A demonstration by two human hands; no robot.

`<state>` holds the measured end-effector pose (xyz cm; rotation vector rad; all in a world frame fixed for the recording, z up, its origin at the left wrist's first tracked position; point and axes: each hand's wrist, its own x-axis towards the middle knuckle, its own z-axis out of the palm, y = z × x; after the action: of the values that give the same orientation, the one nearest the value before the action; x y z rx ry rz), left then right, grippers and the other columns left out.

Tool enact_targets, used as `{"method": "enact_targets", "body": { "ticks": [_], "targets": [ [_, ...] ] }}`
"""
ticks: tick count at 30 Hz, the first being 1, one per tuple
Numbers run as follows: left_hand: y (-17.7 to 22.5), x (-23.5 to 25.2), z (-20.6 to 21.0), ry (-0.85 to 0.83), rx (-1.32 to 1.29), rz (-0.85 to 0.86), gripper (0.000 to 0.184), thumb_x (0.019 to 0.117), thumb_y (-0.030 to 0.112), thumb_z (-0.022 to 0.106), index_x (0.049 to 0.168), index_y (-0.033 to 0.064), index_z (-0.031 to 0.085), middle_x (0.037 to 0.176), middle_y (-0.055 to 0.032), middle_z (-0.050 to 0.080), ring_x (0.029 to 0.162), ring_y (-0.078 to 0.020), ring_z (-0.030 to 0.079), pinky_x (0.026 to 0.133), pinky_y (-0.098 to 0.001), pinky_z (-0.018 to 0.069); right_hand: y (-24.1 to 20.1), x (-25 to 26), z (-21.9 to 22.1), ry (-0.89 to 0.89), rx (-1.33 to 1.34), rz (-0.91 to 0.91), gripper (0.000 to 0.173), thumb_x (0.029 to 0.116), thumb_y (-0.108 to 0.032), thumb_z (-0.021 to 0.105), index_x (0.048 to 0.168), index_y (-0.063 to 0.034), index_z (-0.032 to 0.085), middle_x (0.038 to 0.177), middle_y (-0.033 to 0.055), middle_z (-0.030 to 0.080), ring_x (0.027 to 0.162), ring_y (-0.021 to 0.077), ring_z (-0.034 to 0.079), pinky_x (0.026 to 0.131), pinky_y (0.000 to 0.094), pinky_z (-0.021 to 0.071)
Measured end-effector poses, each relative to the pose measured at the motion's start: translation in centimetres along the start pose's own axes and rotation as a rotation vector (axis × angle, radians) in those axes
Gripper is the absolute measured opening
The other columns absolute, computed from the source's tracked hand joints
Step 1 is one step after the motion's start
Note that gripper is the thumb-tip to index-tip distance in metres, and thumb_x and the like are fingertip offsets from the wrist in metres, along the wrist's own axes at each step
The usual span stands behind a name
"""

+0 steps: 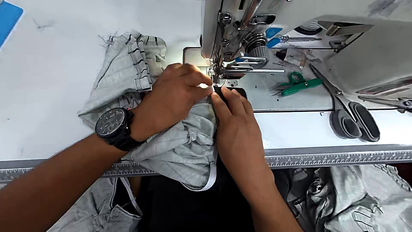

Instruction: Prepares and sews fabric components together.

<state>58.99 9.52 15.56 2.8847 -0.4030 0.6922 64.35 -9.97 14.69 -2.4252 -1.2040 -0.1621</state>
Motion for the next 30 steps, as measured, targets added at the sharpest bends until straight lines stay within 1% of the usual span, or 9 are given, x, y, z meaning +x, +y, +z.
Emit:
{"method": "enact_targets", "body": {
  "ticks": [2, 4, 8, 11, 15, 21, 25, 28, 30],
  "targets": [
    [0.3, -0.6, -0.4, -0.085, -0.005, 0.005, 0.034, 0.1013, 0.003, 0.048, 0.116, 0.0103, 0.077, 0.123, -0.0062, 0.073, 0.111, -0.0270, 0.067, 0.108, -0.0474, 0.0441, -0.2, 0.1, 0.1, -0.007, -0.011, 0.018, 0.044, 0.1010, -0.003, 0.049, 0.142, -0.0128, 0.062, 0.152, 0.0127, 0.052, 0.144, 0.0316, 0.046, 0.116, 0.0422, 0.0411],
    [0.5, -0.9, -0.8, -0.127, -0.046, -0.029, 0.036, 0.1008, 0.001, 0.048, 0.120, 0.0120, 0.076, 0.126, -0.0045, 0.072, 0.117, -0.0251, 0.068, 0.114, -0.0459, 0.0428, -0.2, 0.0, 0.1, -0.009, -0.007, 0.010, 0.044, 0.1005, -0.002, 0.049, 0.142, -0.0109, 0.061, 0.153, 0.0139, 0.052, 0.144, 0.0327, 0.045, 0.116, 0.0437, 0.0413],
    [0.0, -0.9, -0.8, -0.095, -0.098, -0.056, 0.036, 0.1004, 0.001, 0.046, 0.118, 0.0109, 0.076, 0.126, -0.0063, 0.072, 0.116, -0.0264, 0.068, 0.109, -0.0428, 0.0467, 0.0, -0.6, -0.5, -0.035, 0.035, -0.011, 0.044, 0.1004, -0.002, 0.051, 0.142, -0.0089, 0.060, 0.158, 0.0151, 0.046, 0.148, 0.0346, 0.041, 0.117, 0.0472, 0.0399],
    [-0.5, -0.7, -0.5, -0.099, -0.093, -0.059, 0.037, 0.1015, 0.002, 0.043, 0.121, 0.0101, 0.074, 0.129, -0.0088, 0.071, 0.115, -0.0286, 0.068, 0.106, -0.0444, 0.0480, 0.0, -0.1, 0.0, -0.031, 0.052, 0.018, 0.043, 0.1004, -0.002, 0.050, 0.141, -0.0106, 0.061, 0.156, 0.0143, 0.049, 0.148, 0.0331, 0.041, 0.118, 0.0455, 0.0387],
    [-0.9, 0.4, -0.7, -0.097, -0.073, -0.094, 0.035, 0.1022, 0.003, 0.043, 0.115, 0.0098, 0.075, 0.120, -0.0087, 0.074, 0.116, -0.0275, 0.069, 0.110, -0.0453, 0.0454, -0.2, 0.8, 0.1, -0.042, 0.052, 0.038, 0.043, 0.1007, -0.001, 0.050, 0.142, -0.0082, 0.059, 0.157, 0.0167, 0.046, 0.149, 0.0345, 0.039, 0.121, 0.0456, 0.0349],
    [-1.7, 0.8, -0.4, -0.055, -0.082, -0.110, 0.029, 0.1011, 0.003, 0.047, 0.112, 0.0067, 0.074, 0.114, -0.0113, 0.075, 0.106, -0.0308, 0.070, 0.094, -0.0445, 0.0518, 0.2, 2.2, 1.1, 0.021, 0.020, 0.053, 0.039, 0.1016, -0.005, 0.048, 0.137, -0.0084, 0.065, 0.152, 0.0171, 0.053, 0.146, 0.0334, 0.044, 0.122, 0.0424, 0.0334],
    [-1.8, 1.5, -0.6, -0.071, -0.098, -0.153, 0.024, 0.1034, 0.019, 0.054, 0.107, 0.0063, 0.075, 0.103, -0.0132, 0.072, 0.095, -0.0284, 0.070, 0.082, -0.0444, 0.0533, 0.3, 2.3, 1.0, 0.022, 0.020, 0.052, 0.039, 0.1006, -0.004, 0.050, 0.137, -0.0087, 0.065, 0.150, 0.0165, 0.054, 0.145, 0.0333, 0.045, 0.120, 0.0416, 0.0359],
    [-2.1, 2.6, -0.8, -0.132, -0.076, -0.181, 0.024, 0.0999, 0.025, 0.061, 0.107, 0.0063, 0.075, 0.109, -0.0180, 0.067, 0.107, -0.0348, 0.064, 0.092, -0.0496, 0.0508, 0.2, 2.3, 0.9, 0.020, 0.012, 0.045, 0.040, 0.1001, -0.003, 0.051, 0.137, -0.0084, 0.065, 0.148, 0.0166, 0.054, 0.143, 0.0349, 0.046, 0.119, 0.0423, 0.0376],
    [-2.1, 3.0, -0.9, -0.122, -0.037, -0.150, 0.022, 0.0969, 0.023, 0.065, 0.103, 0.0046, 0.075, 0.111, -0.0222, 0.066, 0.109, -0.0412, 0.062, 0.091, -0.0551, 0.0487, 0.1, 2.2, 0.8, 0.020, -0.011, 0.038, 0.041, 0.0994, -0.003, 0.052, 0.138, -0.0083, 0.064, 0.147, 0.0172, 0.055, 0.142, 0.0360, 0.047, 0.117, 0.0433, 0.0392]
  ]
}}
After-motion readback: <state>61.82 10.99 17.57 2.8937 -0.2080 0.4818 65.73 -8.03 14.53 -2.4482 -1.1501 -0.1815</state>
